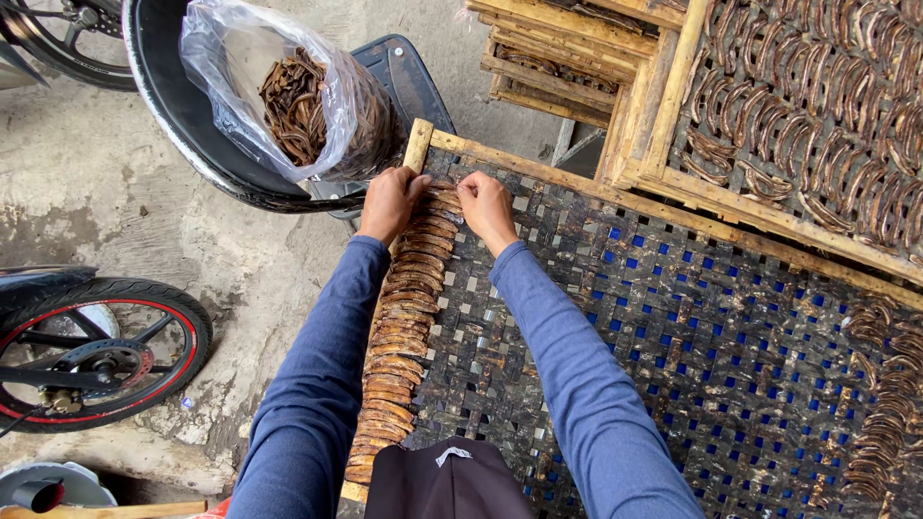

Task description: The person sits in front of woven bamboo drying trays holding curved dried pods. They pick up loose pods, gather them in one hand, and place them one by one along the edge of the tray to form neat rows, occasionally reaching across the tray to collect scattered pieces.

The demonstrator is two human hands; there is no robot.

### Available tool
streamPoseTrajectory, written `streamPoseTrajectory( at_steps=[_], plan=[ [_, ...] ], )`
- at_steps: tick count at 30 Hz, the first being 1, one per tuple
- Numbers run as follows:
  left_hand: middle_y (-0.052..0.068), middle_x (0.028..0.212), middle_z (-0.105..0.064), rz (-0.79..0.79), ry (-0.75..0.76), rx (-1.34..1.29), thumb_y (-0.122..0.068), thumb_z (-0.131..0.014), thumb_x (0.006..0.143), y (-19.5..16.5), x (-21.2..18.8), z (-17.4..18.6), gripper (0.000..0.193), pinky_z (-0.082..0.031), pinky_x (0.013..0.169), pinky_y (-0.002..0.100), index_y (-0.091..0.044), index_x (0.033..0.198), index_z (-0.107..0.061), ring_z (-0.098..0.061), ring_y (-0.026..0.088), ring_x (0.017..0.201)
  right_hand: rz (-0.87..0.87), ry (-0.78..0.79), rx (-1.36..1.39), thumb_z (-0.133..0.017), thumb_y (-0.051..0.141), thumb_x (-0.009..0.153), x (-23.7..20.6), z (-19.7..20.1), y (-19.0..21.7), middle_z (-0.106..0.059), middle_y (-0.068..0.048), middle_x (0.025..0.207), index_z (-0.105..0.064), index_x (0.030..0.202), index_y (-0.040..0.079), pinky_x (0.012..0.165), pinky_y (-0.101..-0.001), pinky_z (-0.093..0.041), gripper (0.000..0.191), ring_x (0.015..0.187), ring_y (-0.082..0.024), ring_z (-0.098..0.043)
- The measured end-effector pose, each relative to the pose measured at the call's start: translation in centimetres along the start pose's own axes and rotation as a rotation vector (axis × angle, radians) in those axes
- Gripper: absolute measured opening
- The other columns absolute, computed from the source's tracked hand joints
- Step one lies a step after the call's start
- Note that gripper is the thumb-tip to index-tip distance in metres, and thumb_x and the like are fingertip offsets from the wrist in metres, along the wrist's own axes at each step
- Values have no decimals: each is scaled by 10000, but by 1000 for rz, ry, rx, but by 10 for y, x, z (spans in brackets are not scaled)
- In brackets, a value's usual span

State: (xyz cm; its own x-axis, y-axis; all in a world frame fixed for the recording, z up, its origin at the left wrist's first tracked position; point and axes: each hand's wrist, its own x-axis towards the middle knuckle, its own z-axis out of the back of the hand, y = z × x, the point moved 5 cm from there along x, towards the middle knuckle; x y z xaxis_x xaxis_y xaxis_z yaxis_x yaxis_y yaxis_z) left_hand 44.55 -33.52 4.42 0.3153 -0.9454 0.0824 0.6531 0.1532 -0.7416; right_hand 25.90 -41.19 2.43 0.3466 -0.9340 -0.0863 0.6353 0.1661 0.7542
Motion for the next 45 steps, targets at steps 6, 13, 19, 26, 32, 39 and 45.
streamPoseTrajectory(
  at_steps=[6,13,19,26,32,39,45],
  plan=[
    [167,869,-728,60,114,-132,-330,-839,785,2,5,7,375,-554,694,405,-8,954,-747,-715,292,763,-143,23,61,-700,227,926,5,-1,-1,-766,-95,850,-733,965,62,702,-355,-556,173,773,-213,-733],
    [179,920,-717,102,-48,40,-321,-757,951,-6,12,7,290,-536,769,455,-32,972,-761,-689,351,851,-138,-34,88,-692,257,911,14,2,8,-772,-87,862,-738,950,66,722,-366,-571,201,786,-216,-747],
    [168,949,-697,142,-60,152,-347,-695,978,-19,9,-5,293,-526,752,484,-57,978,-739,-682,369,882,-71,40,-135,-696,297,940,15,-1,8,-752,-139,855,-746,899,51,761,-435,-560,254,808,-294,-724],
    [142,936,-678,134,-80,219,-301,-733,928,-29,3,-4,251,-537,725,485,-64,989,-675,-688,355,848,-107,-8,-239,-747,304,902,10,9,15,-702,-132,831,-656,820,67,736,-469,-529,267,815,-310,-680],
    [135,1009,-652,102,-125,194,-250,-722,944,-30,-4,-4,193,-542,720,477,-81,1009,-656,-682,364,857,23,-118,-230,-768,171,862,-1,14,21,-677,-122,800,-594,836,72,801,-463,-506,202,798,-300,-652],
    [171,1077,-628,5,-188,153,-185,-703,989,-25,-23,11,133,-527,796,493,-69,1036,-659,-646,395,944,201,-258,9,-699,51,885,-37,49,-3,-678,-112,833,-592,920,45,772,-435,-517,113,828,-300,-666],
    [198,1250,-611,-27,-233,14,-136,-706,1028,-47,-106,53,238,-518,965,441,-36,1238,-653,-596,361,1157,58,-457,215,-702,48,890,-174,158,-84,-669,-90,1054,-650,1031,67,709,-301,-559,152,860,-171,-671]
  ],
)
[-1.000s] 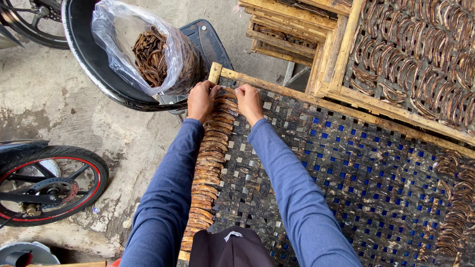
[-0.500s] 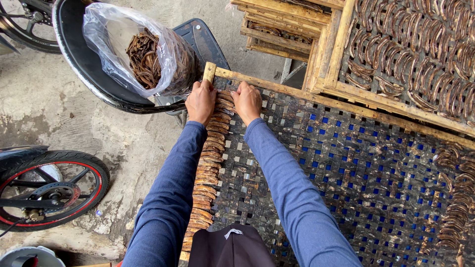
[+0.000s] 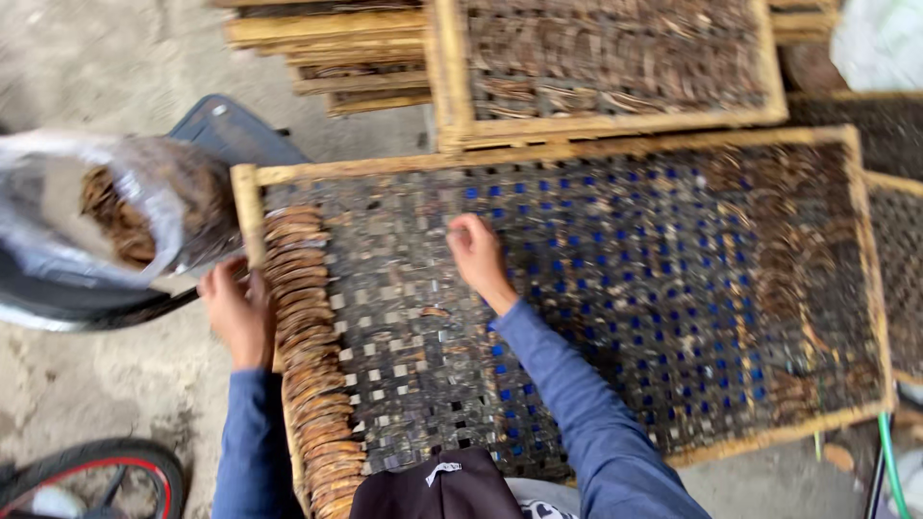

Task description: The person sits in front of woven bamboo drying trays holding curved dried pods. They pick up loose pods, gather them in one hand, and place them one by one along the edge of the tray to form neat rows, occasionally reaching across the tray to collect scattered pieces.

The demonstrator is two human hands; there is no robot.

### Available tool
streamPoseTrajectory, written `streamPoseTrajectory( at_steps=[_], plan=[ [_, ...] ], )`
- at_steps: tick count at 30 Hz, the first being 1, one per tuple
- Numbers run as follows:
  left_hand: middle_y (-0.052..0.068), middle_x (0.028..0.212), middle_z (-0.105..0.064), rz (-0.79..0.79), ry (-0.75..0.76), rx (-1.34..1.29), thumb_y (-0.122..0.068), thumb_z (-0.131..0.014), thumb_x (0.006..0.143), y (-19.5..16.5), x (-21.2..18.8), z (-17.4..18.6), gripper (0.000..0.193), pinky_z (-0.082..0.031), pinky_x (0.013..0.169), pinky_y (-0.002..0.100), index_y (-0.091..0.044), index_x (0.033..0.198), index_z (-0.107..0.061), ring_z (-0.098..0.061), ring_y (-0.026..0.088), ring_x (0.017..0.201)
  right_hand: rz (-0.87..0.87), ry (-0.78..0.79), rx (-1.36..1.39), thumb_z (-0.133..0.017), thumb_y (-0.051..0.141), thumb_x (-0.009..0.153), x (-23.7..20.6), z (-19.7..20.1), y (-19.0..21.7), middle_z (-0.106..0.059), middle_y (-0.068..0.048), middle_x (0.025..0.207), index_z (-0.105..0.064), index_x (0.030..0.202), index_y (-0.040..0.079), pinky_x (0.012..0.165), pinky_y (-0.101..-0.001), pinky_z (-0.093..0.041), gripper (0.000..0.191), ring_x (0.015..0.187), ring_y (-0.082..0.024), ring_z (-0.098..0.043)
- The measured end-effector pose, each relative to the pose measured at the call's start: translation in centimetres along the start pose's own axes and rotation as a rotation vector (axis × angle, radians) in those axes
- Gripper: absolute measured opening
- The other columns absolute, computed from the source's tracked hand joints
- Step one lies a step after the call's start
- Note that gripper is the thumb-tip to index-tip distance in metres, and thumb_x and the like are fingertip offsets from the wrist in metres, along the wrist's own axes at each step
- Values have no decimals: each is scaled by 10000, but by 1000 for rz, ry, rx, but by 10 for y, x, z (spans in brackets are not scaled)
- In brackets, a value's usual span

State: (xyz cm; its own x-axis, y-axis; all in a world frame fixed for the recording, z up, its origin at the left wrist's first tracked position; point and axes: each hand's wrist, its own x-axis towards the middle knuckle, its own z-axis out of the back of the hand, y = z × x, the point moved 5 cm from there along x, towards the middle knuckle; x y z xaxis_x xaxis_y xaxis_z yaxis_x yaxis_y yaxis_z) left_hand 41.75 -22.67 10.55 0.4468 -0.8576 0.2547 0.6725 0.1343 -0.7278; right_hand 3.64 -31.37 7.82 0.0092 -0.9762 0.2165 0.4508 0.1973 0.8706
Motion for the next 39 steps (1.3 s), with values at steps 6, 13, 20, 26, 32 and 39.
streamPoseTrajectory(
  at_steps=[6,13,20,26,32,39],
  plan=[
    [262,1484,-459,-147,147,92,-157,-746,955,-68,-122,-2,352,-379,1160,519,-75,1281,-639,-458,448,1372,-166,-332,-326,-732,73,920,-46,228,-103,-689,-82,1002,-661,1082,59,742,-319,-548,177,815,-182,-674],
    [245,1666,-86,-103,672,175,-511,-754,806,-140,-269,-103,832,-57,1118,771,-237,1512,-409,-39,522,1520,-179,-581,-575,-751,9,868,-16,381,-188,-626,-119,1085,-635,1144,49,858,-373,-539,302,991,-261,-622],
    [270,1671,48,-62,690,281,-639,-732,732,-110,-284,-125,998,34,1089,785,-276,1553,-295,80,537,1513,-243,-237,-688,-745,114,922,59,365,-188,-463,-189,1380,-594,1435,206,1037,-473,-484,543,1213,-411,-538],
    [231,1683,36,-55,641,286,-687,-702,718,-97,-279,-121,997,99,1109,751,-292,1546,-312,101,501,1531,-331,-77,-809,-743,378,908,100,357,-188,-327,-165,1561,-441,1521,205,982,-558,-441,705,1264,-520,-436],
    [214,1693,46,-20,638,276,-732,-695,676,-92,-274,-120,1033,119,1114,734,-298,1537,-322,122,478,1534,-284,-18,-809,-733,372,946,104,356,-207,-397,-98,1593,-556,1322,141,1038,-528,-466,475,1313,-448,-492],
    [207,1697,47,-14,612,283,-751,-689,672,-96,-269,-118,1034,120,1121,727,-297,1530,-332,124,473,1542,-180,17,-820,-666,193,941,108,354,-190,-453,-109,1509,-558,1394,194,920,-541,-488,466,1221,-475,-512]
  ],
)
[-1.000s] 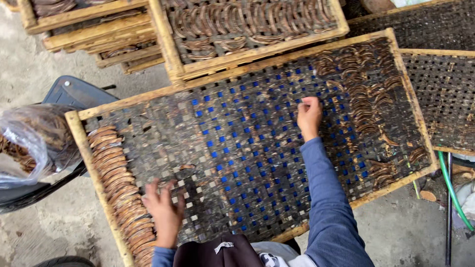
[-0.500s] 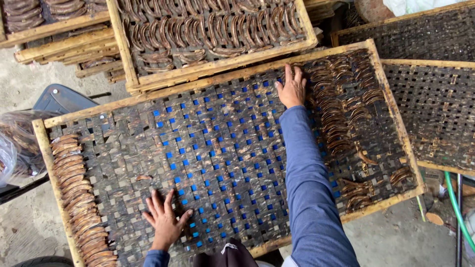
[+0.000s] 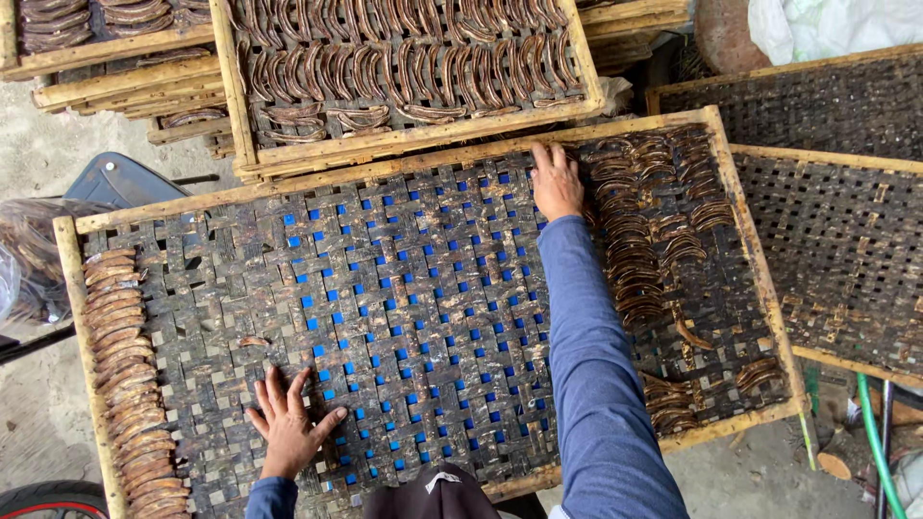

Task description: The person sits in front of woven bamboo drying trays holding curved dried pods. They pick up loose pods, gather them in one hand, and place them one by one along the edge of the tray to form neat rows, occasionally reaching across the tray to collect scattered pieces.

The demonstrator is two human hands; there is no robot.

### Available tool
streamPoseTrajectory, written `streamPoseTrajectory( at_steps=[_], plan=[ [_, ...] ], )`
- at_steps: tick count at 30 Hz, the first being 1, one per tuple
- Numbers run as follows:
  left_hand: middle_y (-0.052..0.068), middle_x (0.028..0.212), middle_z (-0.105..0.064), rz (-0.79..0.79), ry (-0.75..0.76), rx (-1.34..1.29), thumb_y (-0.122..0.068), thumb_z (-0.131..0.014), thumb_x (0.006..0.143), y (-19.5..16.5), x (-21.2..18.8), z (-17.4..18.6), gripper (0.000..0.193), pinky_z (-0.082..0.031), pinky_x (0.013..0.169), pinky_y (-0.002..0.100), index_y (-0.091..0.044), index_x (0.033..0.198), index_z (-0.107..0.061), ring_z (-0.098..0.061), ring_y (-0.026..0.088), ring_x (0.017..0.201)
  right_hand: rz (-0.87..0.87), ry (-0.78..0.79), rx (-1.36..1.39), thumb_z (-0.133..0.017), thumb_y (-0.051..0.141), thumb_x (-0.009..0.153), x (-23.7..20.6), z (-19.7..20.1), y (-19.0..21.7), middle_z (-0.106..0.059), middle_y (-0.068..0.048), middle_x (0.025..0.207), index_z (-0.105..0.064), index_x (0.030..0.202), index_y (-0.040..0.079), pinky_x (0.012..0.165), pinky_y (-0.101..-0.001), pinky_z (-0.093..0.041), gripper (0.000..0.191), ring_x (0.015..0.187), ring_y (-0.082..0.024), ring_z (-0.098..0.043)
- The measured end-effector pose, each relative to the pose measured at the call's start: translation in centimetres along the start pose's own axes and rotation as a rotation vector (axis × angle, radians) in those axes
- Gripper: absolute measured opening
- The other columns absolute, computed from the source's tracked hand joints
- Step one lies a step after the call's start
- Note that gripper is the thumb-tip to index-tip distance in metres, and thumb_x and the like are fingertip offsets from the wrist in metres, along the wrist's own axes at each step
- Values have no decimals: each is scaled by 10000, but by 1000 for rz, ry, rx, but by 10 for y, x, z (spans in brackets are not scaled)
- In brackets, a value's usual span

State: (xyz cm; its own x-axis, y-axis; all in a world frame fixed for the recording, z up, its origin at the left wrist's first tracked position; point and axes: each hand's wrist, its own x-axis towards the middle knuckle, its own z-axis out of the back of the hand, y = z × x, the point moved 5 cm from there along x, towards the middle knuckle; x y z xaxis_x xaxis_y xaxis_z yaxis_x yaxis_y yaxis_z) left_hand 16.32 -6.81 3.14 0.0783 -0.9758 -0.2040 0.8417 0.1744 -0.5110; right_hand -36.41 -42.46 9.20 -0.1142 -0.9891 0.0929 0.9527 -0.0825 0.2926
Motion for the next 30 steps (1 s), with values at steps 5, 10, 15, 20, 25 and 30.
streamPoseTrajectory(
  at_steps=[5,10,15,20,25,30],
  plan=[
    [227,1690,48,-11,-2,0,-758,-687,665,1,2,0,1042,132,1112,731,-290,1529,-338,127,483,1536,66,-12,-12,-670,182,963,-2,3,9,-528,-133,1422,-615,1305,130,967,-517,-488,351,1194,-440,-548],
    [211,1701,25,1,-24,-7,-768,-680,663,2,4,1,1039,120,1129,727,-297,1526,-342,102,474,1548,67,-45,45,-705,195,940,2,9,3,-574,-193,1313,-624,1145,49,987,-499,-501,265,1164,-424,-600],
    [211,1696,35,-3,-40,1,-786,-669,657,0,7,2,1053,111,1123,736,-295,1529,-340,99,472,1545,51,-89,-119,-677,42,914,15,-2,6,-604,-243,1268,-644,1185,21,905,-500,-523,273,1081,-436,-633],
    [191,1706,40,20,-34,2,-802,-668,639,1,10,1,1056,110,1133,735,-308,1517,-352,109,460,1552,86,-303,-67,-643,1,872,10,5,0,-627,-262,1202,-737,1117,93,914,-425,-546,278,1061,-391,-652],
    [186,1705,57,39,-18,21,-801,-680,626,3,13,0,1053,107,1131,739,-313,1503,-362,120,461,1549,120,-180,165,-696,82,965,1,22,-7,-634,-201,1041,-722,1028,57,858,-472,-537,72,962,-389,-641],
    [177,1707,39,47,-32,17,-791,-685,624,2,15,2,1048,92,1139,740,-323,1504,-362,108,451,1556,197,-217,206,-773,0,793,-4,24,-8,-615,-194,987,-666,983,25,826,-459,-533,220,929,-391,-620]
  ],
)
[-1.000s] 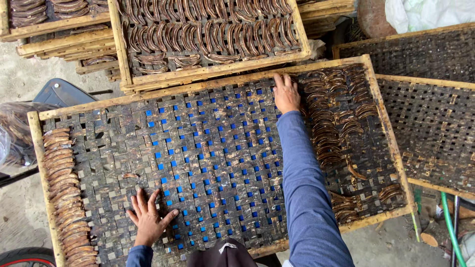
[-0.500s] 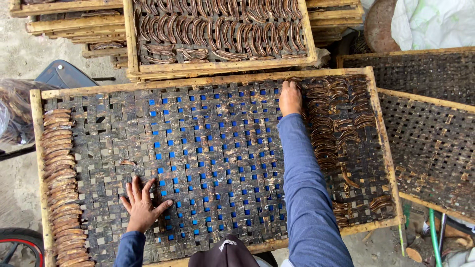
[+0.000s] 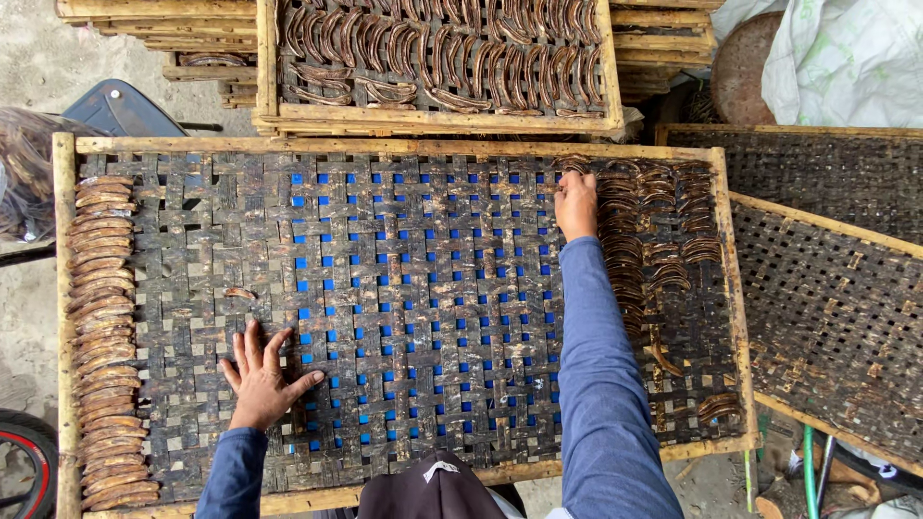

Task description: The person sits in front of woven bamboo drying trays holding curved dried pods. They pick up loose pods, gather them in one hand, and place them one by one along the edge of the tray to form neat rows, occasionally reaching across the tray to collect scattered pieces.

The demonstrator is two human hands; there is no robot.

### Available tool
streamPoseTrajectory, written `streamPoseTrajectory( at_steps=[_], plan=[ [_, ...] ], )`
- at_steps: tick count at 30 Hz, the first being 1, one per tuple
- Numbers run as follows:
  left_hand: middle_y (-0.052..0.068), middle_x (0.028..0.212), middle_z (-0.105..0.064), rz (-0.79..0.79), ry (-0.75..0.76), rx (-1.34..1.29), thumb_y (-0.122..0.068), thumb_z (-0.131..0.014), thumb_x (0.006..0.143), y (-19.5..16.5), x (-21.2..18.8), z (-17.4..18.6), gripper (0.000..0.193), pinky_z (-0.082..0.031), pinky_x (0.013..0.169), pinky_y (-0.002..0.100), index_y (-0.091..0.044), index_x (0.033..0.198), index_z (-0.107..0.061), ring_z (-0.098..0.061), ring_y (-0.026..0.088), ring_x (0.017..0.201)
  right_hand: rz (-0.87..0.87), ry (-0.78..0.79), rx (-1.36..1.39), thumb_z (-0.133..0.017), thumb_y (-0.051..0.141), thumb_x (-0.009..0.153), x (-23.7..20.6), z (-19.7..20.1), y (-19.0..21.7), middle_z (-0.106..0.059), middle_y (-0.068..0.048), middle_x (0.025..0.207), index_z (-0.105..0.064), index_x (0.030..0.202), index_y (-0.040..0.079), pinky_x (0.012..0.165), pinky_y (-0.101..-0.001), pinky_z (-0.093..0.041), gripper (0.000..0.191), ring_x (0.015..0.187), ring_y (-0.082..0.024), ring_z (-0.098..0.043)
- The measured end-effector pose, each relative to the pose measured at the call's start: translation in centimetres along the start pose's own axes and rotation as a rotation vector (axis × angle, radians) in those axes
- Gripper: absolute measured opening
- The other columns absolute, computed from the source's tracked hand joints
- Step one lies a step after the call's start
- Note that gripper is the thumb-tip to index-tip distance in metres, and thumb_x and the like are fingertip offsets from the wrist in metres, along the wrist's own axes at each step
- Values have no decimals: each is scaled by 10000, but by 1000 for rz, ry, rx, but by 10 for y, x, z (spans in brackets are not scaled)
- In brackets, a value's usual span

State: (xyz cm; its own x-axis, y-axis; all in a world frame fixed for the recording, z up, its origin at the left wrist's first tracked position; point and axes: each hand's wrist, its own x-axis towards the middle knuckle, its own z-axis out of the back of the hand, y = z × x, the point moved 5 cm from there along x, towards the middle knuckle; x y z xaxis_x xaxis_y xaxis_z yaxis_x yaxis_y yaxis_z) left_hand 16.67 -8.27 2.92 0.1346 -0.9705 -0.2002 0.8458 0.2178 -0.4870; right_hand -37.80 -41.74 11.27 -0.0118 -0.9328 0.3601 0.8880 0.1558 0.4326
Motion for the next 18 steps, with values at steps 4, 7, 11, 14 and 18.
streamPoseTrajectory(
  at_steps=[4,7,11,14,18],
  plan=[
    [182,1707,39,-2,3,-12,-777,-701,628,-3,-1,3,1046,92,1132,744,-310,1502,-369,109,458,1554,-117,-122,-25,-771,-47,762,3,2,-25,-645,-140,907,-657,884,47,774,-418,-533,193,869,-292,-619],
    [190,1706,33,-9,-8,-24,-766,-717,629,-7,0,4,1041,89,1134,746,-300,1498,-382,100,459,1554,-731,-73,815,-706,-36,884,-6,-1,-63,-659,-77,903,-629,951,78,631,-345,-470,153,728,-183,-579],
    [199,1707,10,9,-17,-7,-749,-730,640,-13,-1,2,1039,66,1141,749,-290,1505,-384,77,455,1558,-722,97,1081,-581,-127,887,-7,26,-59,-645,-45,925,-635,976,65,643,-295,-503,218,718,-131,-574],
    [192,1692,15,3,10,-32,-718,-754,662,-23,-1,3,1017,70,1127,755,-284,1503,-385,84,461,1544,-642,279,1235,-576,-125,914,-17,38,-12,-636,-43,970,-610,990,57,682,-289,-529,200,779,-116,-598],
    [186,1631,-231,-15,-142,-125,-579,-738,804,-44,3,24,672,8,1135,743,-251,1366,-569,-112,454,1526,-498,508,1264,-600,-124,890,-20,10,100,-635,-61,988,-581,1035,71,675,-296,-527,244,787,-141,-614]
  ],
)
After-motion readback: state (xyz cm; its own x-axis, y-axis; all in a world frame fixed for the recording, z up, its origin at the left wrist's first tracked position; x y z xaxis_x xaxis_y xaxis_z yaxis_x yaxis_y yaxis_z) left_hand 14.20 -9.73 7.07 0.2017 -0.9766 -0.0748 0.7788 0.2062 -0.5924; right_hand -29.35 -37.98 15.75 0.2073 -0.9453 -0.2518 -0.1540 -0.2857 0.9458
